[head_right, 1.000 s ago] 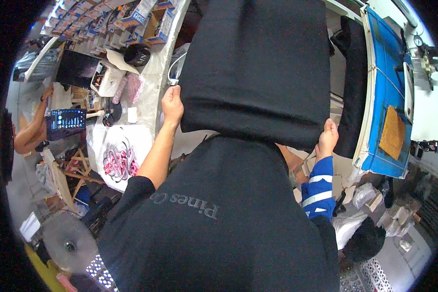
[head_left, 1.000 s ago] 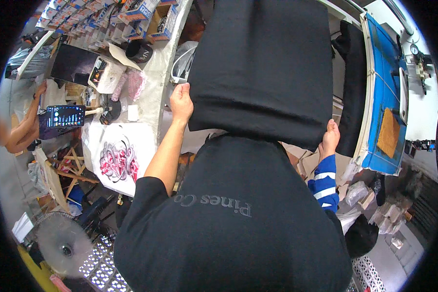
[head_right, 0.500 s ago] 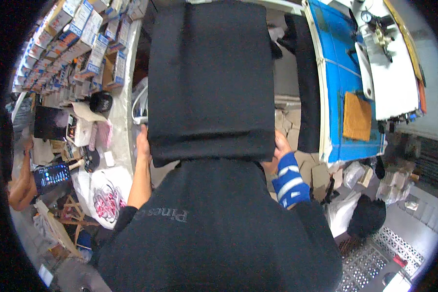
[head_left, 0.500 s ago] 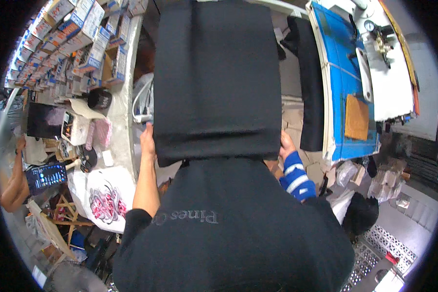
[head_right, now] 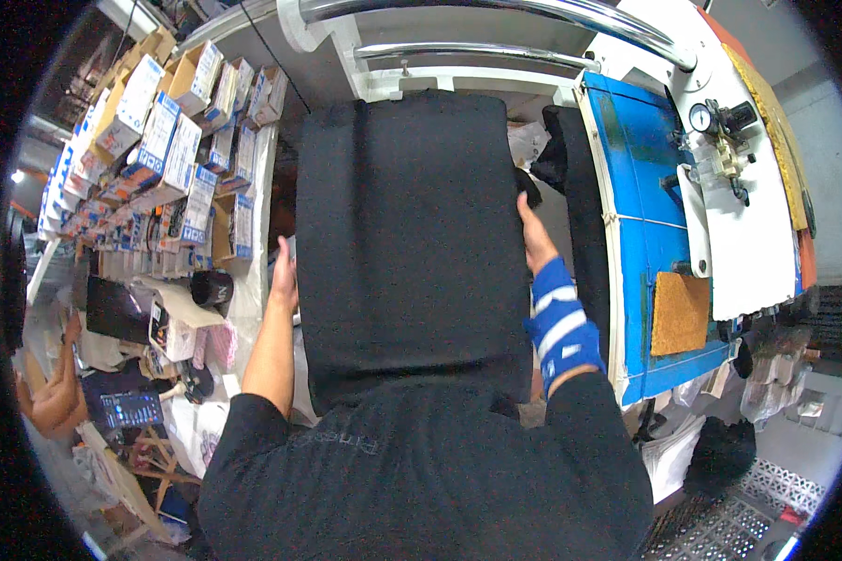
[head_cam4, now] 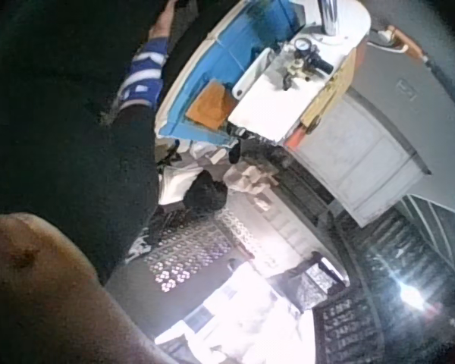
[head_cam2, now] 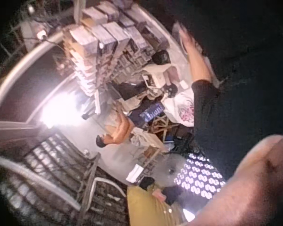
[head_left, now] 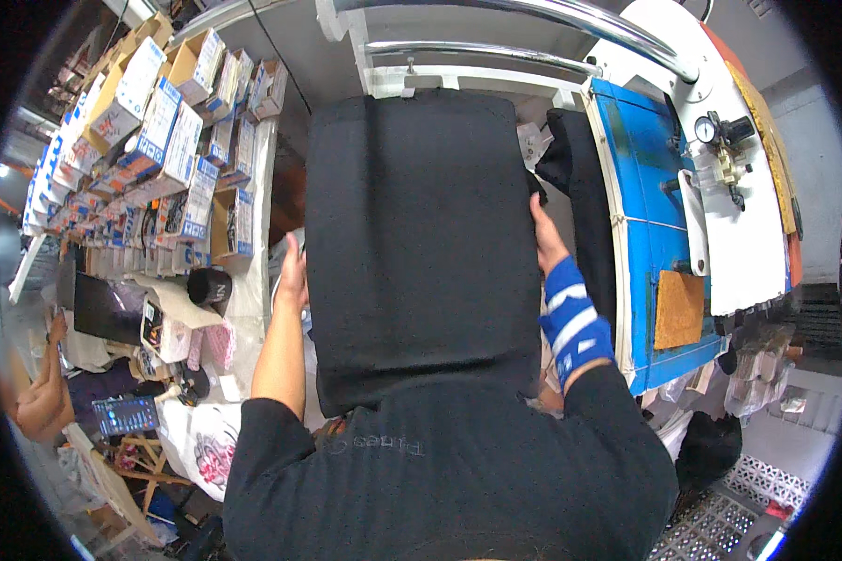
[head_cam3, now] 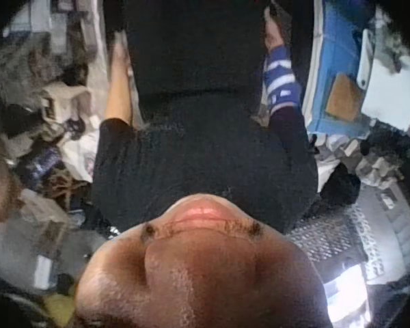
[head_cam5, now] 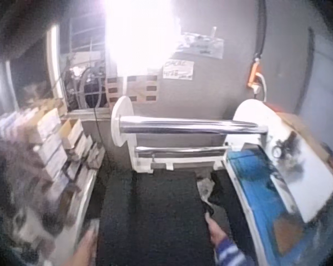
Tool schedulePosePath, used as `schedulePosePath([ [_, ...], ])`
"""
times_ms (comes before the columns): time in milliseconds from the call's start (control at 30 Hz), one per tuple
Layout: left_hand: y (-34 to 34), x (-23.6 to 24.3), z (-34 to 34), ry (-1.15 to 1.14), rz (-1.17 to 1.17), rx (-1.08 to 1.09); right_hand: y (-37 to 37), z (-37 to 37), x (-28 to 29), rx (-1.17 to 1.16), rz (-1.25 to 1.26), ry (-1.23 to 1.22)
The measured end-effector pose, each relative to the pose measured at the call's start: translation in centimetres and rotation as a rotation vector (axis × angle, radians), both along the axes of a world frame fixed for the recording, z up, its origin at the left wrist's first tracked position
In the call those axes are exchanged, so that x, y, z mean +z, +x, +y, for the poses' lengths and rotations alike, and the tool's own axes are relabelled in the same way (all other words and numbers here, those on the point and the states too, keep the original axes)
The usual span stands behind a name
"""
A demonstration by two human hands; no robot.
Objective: The person places black t-shirts on a heat press, aligns printed transfer sheets, and operates the press to apply designs. The person repeats this process for multiple shirts, stacking finished items on a nearby table.
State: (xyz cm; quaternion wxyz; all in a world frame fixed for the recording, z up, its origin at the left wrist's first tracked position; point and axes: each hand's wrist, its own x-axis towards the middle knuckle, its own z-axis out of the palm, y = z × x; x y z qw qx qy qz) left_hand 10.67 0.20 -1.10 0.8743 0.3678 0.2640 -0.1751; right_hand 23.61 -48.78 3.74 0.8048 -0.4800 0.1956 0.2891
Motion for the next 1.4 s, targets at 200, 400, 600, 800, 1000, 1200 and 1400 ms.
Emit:
schedulePosePath([
  [200, 18.0, -1.4, 4.9, 0.249, -0.229, 0.257, 13.2, -2.3, -3.7, -0.382, -0.081, -0.096],
  [400, 22.0, -7.0, 6.5, 1.073, 0.163, 0.236, 13.8, -1.3, -4.4, -0.337, -0.495, -1.548],
  [600, 25.7, -12.0, 14.0, 0.849, -0.338, -0.069, 19.9, 1.5, -4.1, -0.118, -0.191, 0.045],
  [800, 27.8, -0.7, 4.3, 1.118, -0.292, 0.243, 21.2, -5.7, -8.2, -0.318, -0.520, -0.432],
  [1000, 25.9, -0.3, 8.2, 1.824, -0.364, -0.006, 21.3, -0.7, -7.1, -0.284, -0.667, -1.108],
  [1200, 25.6, -0.3, 6.7, 1.736, -0.373, 0.036, 20.1, -0.8, -5.7, -0.224, -0.452, -0.974],
  [1400, 25.1, -0.5, 6.6, 1.828, -0.382, 0.067, 19.9, 0.3, -4.9, -0.216, -0.657, -1.417],
])
